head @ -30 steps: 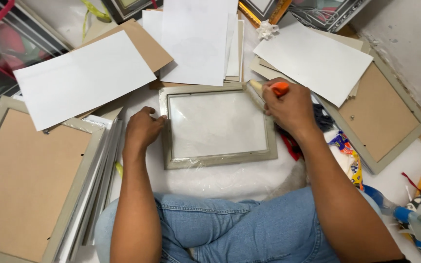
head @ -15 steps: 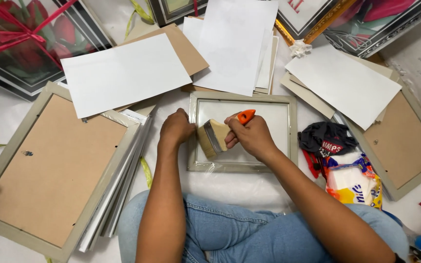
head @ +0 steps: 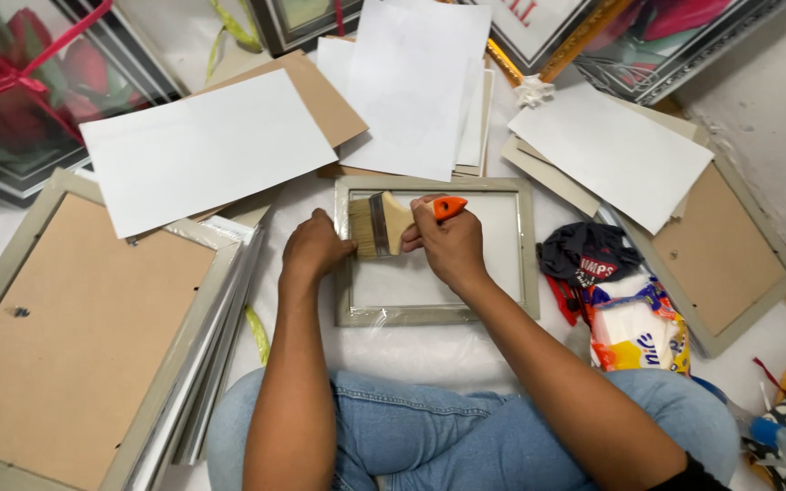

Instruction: Assembling picture frames by applying adhesive with a brush and securing the backing boards.

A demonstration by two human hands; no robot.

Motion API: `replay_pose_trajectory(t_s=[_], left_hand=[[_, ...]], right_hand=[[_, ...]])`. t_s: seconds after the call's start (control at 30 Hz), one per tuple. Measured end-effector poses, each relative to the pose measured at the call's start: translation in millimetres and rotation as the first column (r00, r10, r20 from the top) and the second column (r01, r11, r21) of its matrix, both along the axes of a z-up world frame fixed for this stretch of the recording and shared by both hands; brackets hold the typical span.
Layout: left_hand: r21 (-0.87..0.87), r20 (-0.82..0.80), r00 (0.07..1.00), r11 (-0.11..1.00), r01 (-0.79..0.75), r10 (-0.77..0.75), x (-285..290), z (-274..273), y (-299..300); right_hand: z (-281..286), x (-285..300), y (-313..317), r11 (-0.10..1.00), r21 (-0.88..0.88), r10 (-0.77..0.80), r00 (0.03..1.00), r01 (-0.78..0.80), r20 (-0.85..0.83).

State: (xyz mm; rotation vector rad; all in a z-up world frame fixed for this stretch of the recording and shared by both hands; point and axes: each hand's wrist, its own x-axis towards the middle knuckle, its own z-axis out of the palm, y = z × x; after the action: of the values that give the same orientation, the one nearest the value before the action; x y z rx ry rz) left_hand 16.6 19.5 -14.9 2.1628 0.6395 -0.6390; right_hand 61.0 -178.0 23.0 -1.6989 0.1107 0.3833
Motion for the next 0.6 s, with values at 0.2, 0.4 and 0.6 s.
replay_pose_trajectory(t_s=[0.2,0.4,0.6], left_hand=[[-0.018,-0.003,1.000,0.999,-0.029,0.029,-1,7,-3],[-0.002,-0.010,0.999,0.999,-0.037,0.037,1,-2,-4],[0.015,0.004,0.999,0.999,-0.045,0.045,-1,-2,-7]], right_hand=[[-15,58,-99,0.956,-0.293,0.056,0.991,-0.017,0.125],[60,54,-149,0.653,-0.745,0.247,0.891,0.136,0.380],[47,13,-90,0.952,-0.295,0.095,0.995,-0.079,0.042]])
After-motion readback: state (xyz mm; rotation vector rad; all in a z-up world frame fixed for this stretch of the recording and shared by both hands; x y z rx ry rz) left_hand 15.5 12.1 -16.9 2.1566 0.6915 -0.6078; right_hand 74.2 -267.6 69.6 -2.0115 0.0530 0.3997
